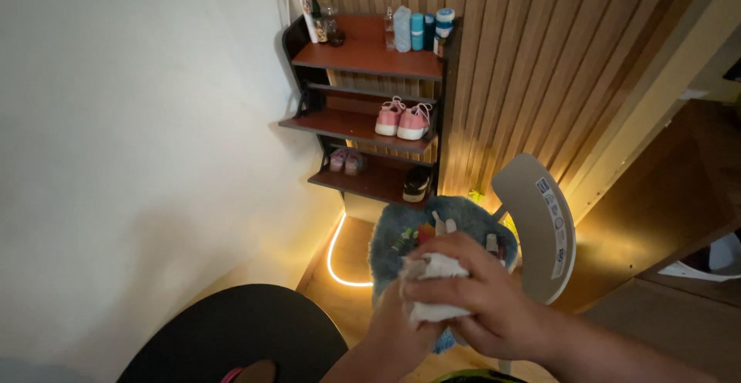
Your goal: The person cleans various items on a wooden shelf and a blue chair using a white cloth, including small bottles and a brown pouch. They then pick up a pair of light blue sneakers from a black table and wipe them thoroughly with the cloth before placing them on the shelf.
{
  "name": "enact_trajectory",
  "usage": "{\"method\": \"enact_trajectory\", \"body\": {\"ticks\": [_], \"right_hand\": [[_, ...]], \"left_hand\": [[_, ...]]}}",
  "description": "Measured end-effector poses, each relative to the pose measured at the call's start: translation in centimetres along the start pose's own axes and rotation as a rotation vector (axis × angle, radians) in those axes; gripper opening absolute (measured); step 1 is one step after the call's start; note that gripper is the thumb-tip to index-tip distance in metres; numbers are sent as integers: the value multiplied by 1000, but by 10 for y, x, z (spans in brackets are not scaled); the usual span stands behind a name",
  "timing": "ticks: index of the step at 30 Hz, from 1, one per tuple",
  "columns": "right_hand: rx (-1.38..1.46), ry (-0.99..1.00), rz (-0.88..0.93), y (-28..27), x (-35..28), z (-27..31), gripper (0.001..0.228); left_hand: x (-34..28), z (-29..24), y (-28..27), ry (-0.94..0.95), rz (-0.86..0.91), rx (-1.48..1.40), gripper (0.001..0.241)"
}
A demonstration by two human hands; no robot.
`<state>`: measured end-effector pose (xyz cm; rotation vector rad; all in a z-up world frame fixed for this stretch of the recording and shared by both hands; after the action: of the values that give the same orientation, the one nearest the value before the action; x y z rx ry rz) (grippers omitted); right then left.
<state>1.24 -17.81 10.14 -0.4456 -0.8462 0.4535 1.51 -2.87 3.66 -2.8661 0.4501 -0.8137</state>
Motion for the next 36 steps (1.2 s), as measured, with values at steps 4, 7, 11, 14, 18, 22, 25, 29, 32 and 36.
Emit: {"method": "enact_trajectory", "body": {"ticks": [4,7,11,14,18,22,25,29,32,36], "right_hand": [[33,35,-96,4,-9,-16,49],[277,161,-62,9,-20,-37,33],[706,442,-137,29,-47,-81,38],[734,358,-44,42,-39,-69,54],[31,66,-191,53,-25,-46,56],[-59,-50,-217,57,-22,-47,62],[-105,-55,-226,43,-14,-40,38],[-72,165,-244,50,-24,-63,89],[-38,210,-282,39,-22,-63,74],[49,225,-229,31,-24,-64,54]], "left_hand": [[-3,1,8,22,123,184,30],[-5,13,10,-19,103,253,31],[-9,32,10,-150,-10,-172,44],[-20,76,6,-303,-253,-785,57],[-14,51,-9,-253,-492,-765,71],[-1,41,11,9,-274,-929,59],[-6,52,19,-30,-350,-1020,57],[-1,50,18,-12,-286,-849,55],[1,49,15,-72,-285,-820,53],[-2,55,4,-235,-386,-369,32]]}}
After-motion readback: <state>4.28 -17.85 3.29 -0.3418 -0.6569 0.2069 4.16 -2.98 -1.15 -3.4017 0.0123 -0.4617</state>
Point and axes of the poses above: each hand's wrist, its own x-axis towards the middle knuckle, its own y-axis out of the palm, z = x × y, the point moved 3 cm from there along x, towards the middle knuckle, and after that the axes turned 8 degrees about y, right-handed, at the moved point
